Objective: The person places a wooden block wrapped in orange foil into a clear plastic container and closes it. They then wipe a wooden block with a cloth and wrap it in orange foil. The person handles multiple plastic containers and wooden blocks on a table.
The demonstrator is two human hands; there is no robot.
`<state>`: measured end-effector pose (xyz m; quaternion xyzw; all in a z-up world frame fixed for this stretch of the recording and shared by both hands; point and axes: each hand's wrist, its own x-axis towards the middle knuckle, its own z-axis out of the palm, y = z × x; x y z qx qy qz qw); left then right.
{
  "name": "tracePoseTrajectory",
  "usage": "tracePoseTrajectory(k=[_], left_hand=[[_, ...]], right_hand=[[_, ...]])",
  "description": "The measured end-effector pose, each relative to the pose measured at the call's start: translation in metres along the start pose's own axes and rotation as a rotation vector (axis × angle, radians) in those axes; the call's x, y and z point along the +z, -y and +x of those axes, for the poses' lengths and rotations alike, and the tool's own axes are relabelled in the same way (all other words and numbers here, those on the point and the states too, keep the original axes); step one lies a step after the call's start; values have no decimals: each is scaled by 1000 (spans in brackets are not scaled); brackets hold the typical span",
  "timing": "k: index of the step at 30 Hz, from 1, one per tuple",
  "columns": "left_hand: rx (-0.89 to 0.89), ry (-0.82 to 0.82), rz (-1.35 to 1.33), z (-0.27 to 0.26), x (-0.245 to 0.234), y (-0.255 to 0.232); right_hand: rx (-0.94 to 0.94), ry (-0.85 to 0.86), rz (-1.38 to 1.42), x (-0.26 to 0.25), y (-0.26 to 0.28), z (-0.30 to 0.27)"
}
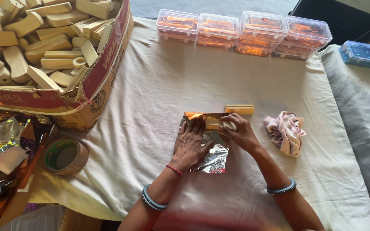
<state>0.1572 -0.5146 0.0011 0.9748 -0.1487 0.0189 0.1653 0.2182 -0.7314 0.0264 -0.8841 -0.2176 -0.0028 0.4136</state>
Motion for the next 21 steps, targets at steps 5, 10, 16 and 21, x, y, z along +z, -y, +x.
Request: tracePoseTrajectory(k=[5,10,16,21], left_hand=[[24,-99,9,3,12,4],[-84,-130,-100,4,6,4],[-75,-222,-183,3,6,8],[-68,-215,-174,3,11,10]], right_hand=[[21,-105,-36,13,6,7],[-136,-161,-47,32,-2,17],[-148,-128,-81,48,-1,30],[-137,-109,-67,47,3,30]])
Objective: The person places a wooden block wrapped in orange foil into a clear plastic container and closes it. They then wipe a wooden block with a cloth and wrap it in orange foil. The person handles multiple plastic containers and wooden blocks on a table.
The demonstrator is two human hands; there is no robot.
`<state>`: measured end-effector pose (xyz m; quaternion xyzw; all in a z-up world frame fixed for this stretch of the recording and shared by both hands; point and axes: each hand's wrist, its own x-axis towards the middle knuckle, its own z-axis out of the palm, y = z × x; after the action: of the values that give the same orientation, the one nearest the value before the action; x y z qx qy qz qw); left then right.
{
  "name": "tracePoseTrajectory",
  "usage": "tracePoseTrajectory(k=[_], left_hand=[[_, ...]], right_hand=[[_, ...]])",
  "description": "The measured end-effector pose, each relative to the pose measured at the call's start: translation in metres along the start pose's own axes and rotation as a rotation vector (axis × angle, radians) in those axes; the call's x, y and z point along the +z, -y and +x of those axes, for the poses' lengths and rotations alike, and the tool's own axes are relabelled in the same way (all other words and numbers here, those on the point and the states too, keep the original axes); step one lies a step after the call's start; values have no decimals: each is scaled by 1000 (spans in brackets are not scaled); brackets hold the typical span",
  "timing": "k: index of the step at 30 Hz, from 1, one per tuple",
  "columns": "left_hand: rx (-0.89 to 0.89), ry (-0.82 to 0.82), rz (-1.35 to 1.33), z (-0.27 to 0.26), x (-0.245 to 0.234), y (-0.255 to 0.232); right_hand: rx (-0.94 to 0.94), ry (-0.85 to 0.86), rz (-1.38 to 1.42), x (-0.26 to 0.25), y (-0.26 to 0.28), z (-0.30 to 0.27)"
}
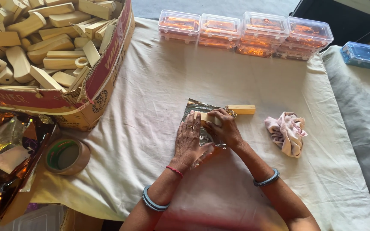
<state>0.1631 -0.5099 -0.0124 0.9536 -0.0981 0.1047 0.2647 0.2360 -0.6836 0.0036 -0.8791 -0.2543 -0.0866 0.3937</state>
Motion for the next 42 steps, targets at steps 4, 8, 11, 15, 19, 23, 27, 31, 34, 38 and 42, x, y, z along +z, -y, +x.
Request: tracePoseTrajectory(k=[4,8,11,15,19,23,27,31,34,38,42], left_hand=[[39,-69,260,-1,20,11],[-7,-13,-22,-2,2,1],[64,-101,202,-3,2,1],[-5,17,9,-2,-11,-6],[9,18,40,-2,-2,0],[86,-101,324,-4,12,8],[-12,50,73,0,-1,-1],[-21,55,85,-1,7,3],[51,-28,185,-2,9,7],[-28,49,50,-1,-1,0],[-6,28,59,-2,-1,1]], right_hand=[[-43,-8,5,-2,3,-3],[-44,-5,4,-2,3,-3],[-48,-7,-1,0,-5,-1],[37,-35,-32,-6,-17,10],[-74,-75,-197,-23,-20,25],[23,64,-233,-23,-17,34],[145,126,-377,-18,-18,34],[18,51,-460,-13,-30,35],[39,141,-521,-13,-28,44],[93,221,-541,-10,-31,51],[64,177,-507,-12,-24,43]])
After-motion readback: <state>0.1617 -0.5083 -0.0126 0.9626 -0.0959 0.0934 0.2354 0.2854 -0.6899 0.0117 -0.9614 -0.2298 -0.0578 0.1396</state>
